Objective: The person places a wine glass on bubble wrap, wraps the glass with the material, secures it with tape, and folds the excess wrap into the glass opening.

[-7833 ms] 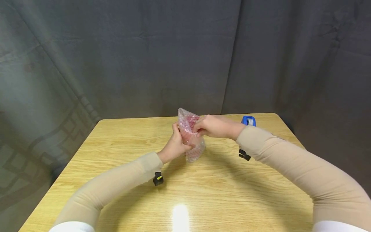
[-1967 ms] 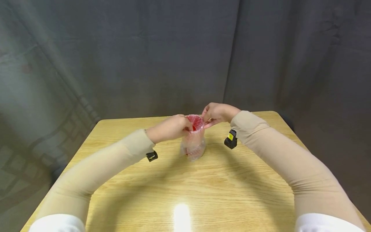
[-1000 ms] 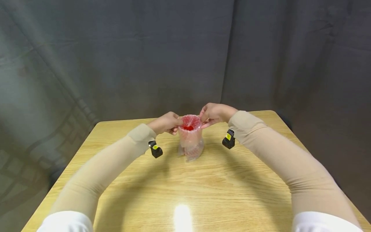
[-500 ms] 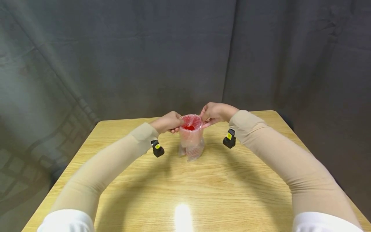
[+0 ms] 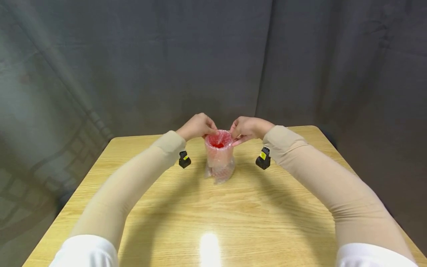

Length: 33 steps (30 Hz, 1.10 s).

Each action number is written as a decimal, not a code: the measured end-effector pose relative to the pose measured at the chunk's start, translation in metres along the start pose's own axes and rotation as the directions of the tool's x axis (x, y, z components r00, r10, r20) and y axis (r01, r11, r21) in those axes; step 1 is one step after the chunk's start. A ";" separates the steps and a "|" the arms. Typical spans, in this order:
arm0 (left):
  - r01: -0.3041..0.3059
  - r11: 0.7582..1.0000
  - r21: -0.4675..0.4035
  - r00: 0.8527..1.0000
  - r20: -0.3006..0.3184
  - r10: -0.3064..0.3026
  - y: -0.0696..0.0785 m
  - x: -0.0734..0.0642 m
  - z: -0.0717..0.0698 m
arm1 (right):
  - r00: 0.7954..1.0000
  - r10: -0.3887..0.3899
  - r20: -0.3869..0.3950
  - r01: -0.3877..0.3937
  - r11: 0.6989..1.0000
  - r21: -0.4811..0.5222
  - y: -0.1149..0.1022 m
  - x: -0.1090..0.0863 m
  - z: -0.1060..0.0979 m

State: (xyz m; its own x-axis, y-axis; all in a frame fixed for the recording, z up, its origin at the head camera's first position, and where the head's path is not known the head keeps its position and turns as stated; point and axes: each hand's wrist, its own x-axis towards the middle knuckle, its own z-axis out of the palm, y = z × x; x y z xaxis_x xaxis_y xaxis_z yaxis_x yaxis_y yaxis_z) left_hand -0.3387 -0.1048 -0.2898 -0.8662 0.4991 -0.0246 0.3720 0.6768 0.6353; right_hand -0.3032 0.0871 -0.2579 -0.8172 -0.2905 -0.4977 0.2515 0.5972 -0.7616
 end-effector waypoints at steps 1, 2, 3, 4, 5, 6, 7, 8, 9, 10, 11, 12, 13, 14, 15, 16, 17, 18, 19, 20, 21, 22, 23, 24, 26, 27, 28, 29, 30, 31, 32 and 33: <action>-0.019 0.999 0.029 1.000 -0.017 0.019 0.000 0.001 0.000 | 1.000 0.000 -0.001 0.000 1.000 0.000 0.000 0.000 0.000; -0.037 0.998 0.059 0.999 -0.032 0.039 0.000 0.002 0.001 | 1.000 0.001 -0.005 -0.001 1.000 -0.004 -0.001 0.000 0.000; -0.054 0.995 0.087 0.997 -0.045 0.058 0.000 0.002 0.001 | 1.000 0.004 -0.007 -0.004 1.000 -0.004 -0.001 0.000 0.000; -0.070 0.991 0.113 0.996 -0.055 0.076 0.001 0.003 0.002 | 1.000 0.005 -0.008 -0.005 1.000 -0.005 -0.001 0.000 0.000; -0.082 0.987 0.136 0.994 -0.060 0.091 0.001 0.003 0.002 | 1.000 0.006 -0.010 -0.006 1.000 -0.007 -0.001 -0.001 0.000; -0.093 0.983 0.161 0.993 -0.063 0.104 0.002 0.003 0.002 | 1.000 0.007 -0.011 -0.008 1.000 -0.009 -0.001 -0.001 0.000; -0.097 0.978 0.182 0.992 -0.061 0.110 0.003 0.002 0.002 | 1.000 0.009 -0.011 -0.009 1.000 -0.010 -0.001 -0.001 0.000; -0.100 0.974 0.204 0.992 -0.055 0.114 0.004 0.002 0.002 | 1.000 0.011 -0.010 -0.011 1.000 -0.009 -0.001 -0.001 0.000; -0.100 0.969 0.228 0.992 -0.046 0.113 0.005 0.000 0.002 | 1.000 0.013 -0.009 -0.013 1.000 -0.008 0.000 -0.002 0.000; -0.100 0.962 0.253 0.993 -0.038 0.113 0.007 -0.002 0.000 | 1.000 0.013 -0.008 -0.013 1.000 -0.008 0.000 -0.002 0.001; -0.096 0.956 0.278 0.994 -0.031 0.109 0.010 -0.004 -0.001 | 1.000 0.014 -0.006 -0.014 1.000 -0.006 0.000 -0.002 0.001; -0.090 0.949 0.302 0.994 -0.026 0.103 0.012 -0.007 -0.004 | 1.000 0.013 -0.003 -0.013 1.000 -0.004 0.000 -0.001 0.001; -0.086 0.944 0.320 0.995 -0.021 0.098 0.015 -0.010 -0.007 | 1.000 0.013 -0.002 -0.013 1.000 -0.002 0.001 -0.001 0.001; -0.088 0.938 0.336 0.995 -0.016 0.099 0.017 -0.014 -0.010 | 1.000 0.012 -0.001 -0.012 1.000 0.000 0.001 -0.001 0.002; -0.094 0.932 0.349 0.995 -0.003 0.101 0.020 -0.018 -0.013 | 1.000 0.011 -0.001 -0.011 1.000 0.000 0.001 -0.001 0.002; -0.107 0.929 0.354 0.994 0.017 0.108 0.023 -0.022 -0.017 | 1.000 0.010 0.000 -0.010 1.000 0.000 0.000 -0.001 0.002; -0.129 0.928 0.350 0.992 0.048 0.119 0.024 -0.026 -0.020 | 1.000 0.009 0.000 -0.009 1.000 0.001 0.000 -0.001 0.002; -0.163 0.923 0.348 0.986 0.086 0.141 0.025 -0.029 -0.022 | 1.000 0.008 -0.002 -0.008 1.000 -0.002 0.000 -0.001 0.002; -0.204 0.917 0.343 0.977 0.130 0.169 0.025 -0.032 -0.023 | 1.000 0.007 -0.002 -0.007 1.000 -0.003 0.000 -0.001 0.001; -0.246 0.909 0.336 0.965 0.173 0.197 0.025 -0.034 -0.023 | 1.000 0.004 0.000 -0.004 1.000 -0.003 0.000 -0.001 0.001; -0.288 0.899 0.331 0.951 0.213 0.226 0.024 -0.035 -0.023 | 1.000 0.000 0.003 0.000 1.000 -0.005 0.000 -0.002 0.000; -0.323 0.891 0.320 0.936 0.244 0.252 0.022 -0.035 -0.022 | 1.000 -0.004 0.006 0.004 1.000 -0.005 -0.001 -0.002 0.000; -0.358 0.879 0.314 0.923 0.263 0.282 0.020 -0.035 -0.020 | 1.000 -0.006 0.006 0.006 1.000 -0.006 -0.001 -0.002 -0.001; -0.387 0.866 0.316 0.912 0.273 0.307 0.018 -0.034 -0.019 | 1.000 -0.010 0.006 0.010 1.000 -0.007 0.000 -0.002 -0.002; -0.429 0.846 0.315 0.894 0.282 0.348 0.014 -0.033 -0.016 | 1.000 -0.017 0.005 0.017 1.000 -0.015 0.000 -0.002 -0.002; -0.445 0.839 0.314 0.887 0.284 0.364 0.013 -0.032 -0.016 | 1.000 -0.024 0.003 0.025 0.999 -0.033 0.001 -0.002 -0.002; -0.457 0.833 0.310 0.881 0.286 0.377 0.012 -0.032 -0.015 | 0.999 -0.036 0.000 0.036 0.997 -0.061 0.002 -0.003 -0.001; -0.469 0.827 0.309 0.875 0.289 0.388 0.011 -0.032 -0.015 | 0.998 -0.055 -0.005 0.054 0.994 -0.100 0.003 -0.003 -0.001; -0.476 0.825 0.305 0.871 0.293 0.394 0.010 -0.032 -0.015 | 0.996 -0.089 -0.008 0.087 0.983 -0.163 0.003 -0.005 -0.001; -0.482 0.822 0.301 0.867 0.299 0.399 0.010 -0.032 -0.015 | 0.990 -0.140 -0.012 0.133 0.958 -0.255 0.004 -0.007 0.000; -0.486 0.821 0.299 0.864 0.303 0.401 0.010 -0.032 -0.015 | 0.978 -0.207 -0.011 0.190 0.913 -0.361 0.004 -0.009 0.000; -0.486 0.822 0.297 0.864 0.306 0.401 0.010 -0.032 -0.015 | 0.960 -0.280 0.001 0.249 0.851 -0.463 0.005 -0.012 0.000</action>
State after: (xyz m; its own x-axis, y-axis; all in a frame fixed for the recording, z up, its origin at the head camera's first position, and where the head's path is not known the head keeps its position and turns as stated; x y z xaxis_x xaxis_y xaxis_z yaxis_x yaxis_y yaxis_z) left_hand -0.3124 -0.1224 -0.2714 -0.4968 0.8679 -0.0033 0.8261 0.4740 0.3046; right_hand -0.2924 0.0933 -0.2557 -0.8544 -0.4469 -0.2650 -0.2292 0.7819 -0.5797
